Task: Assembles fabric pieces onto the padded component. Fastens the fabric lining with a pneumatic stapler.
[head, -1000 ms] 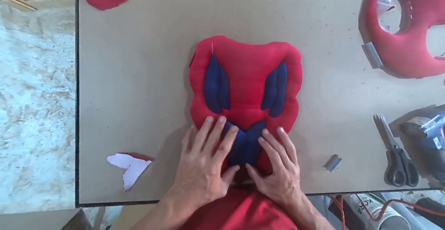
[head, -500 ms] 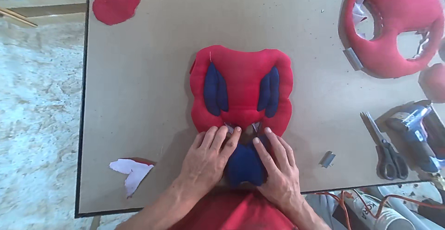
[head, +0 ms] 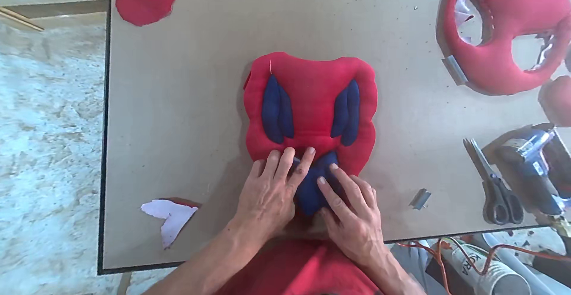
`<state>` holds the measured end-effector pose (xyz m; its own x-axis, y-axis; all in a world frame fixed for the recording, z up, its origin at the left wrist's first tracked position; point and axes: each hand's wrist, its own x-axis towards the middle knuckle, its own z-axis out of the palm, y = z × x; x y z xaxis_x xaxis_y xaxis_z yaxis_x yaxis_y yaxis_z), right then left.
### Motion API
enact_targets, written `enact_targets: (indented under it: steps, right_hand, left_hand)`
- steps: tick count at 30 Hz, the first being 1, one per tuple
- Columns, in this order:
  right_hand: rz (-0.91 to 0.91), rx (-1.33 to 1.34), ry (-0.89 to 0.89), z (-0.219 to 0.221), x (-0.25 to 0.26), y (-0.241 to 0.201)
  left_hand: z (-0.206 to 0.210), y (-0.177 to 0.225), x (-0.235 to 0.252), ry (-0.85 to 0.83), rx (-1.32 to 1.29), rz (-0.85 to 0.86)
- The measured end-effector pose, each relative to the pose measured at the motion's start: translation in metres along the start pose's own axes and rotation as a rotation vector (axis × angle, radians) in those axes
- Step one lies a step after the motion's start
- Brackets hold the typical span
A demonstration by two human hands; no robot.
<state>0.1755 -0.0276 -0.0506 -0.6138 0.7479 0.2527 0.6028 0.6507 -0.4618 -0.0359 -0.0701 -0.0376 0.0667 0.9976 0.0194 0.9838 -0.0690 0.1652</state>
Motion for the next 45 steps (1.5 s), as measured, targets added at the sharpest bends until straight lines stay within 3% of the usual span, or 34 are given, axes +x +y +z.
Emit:
enact_targets:
  steps: [3,10,16,26,30,36,40,45]
  right_hand:
    - [-0.05,0.068,0.094,0.0,0.001,0.001]
    - [-0.077,0.16,0.228,0.012,-0.003,0.003]
    - [-0.134,0.192,0.279,0.018,-0.009,0.006]
    - [-0.044,0.11,0.249,0.021,-0.005,-0.001]
    - [-0.005,0.059,0.231,0.023,-0.005,-0.003]
    - [0.033,0.064,0.221,0.024,-0.005,-0.002]
    - [0.037,0.087,0.226,0.023,-0.006,0.0]
    - [0.015,0.068,0.172,0.023,-0.007,0.002]
  left_hand:
    - [0.006,0.0,-0.008,0.087,-0.06,0.012]
    - [0.001,0.002,0.001,0.006,0.016,0.034]
    - [0.005,0.003,-0.006,0.057,-0.03,0.031]
    - [-0.009,0.005,0.01,-0.127,0.126,-0.023]
    - [-0.025,-0.003,0.009,-0.249,-0.049,-0.025]
    - [0.003,0.004,-0.035,0.182,-0.397,-0.147]
    - [0.011,0.008,-0.041,0.191,-0.409,-0.164]
    - [0.006,0.009,-0.039,0.082,-0.342,-0.196]
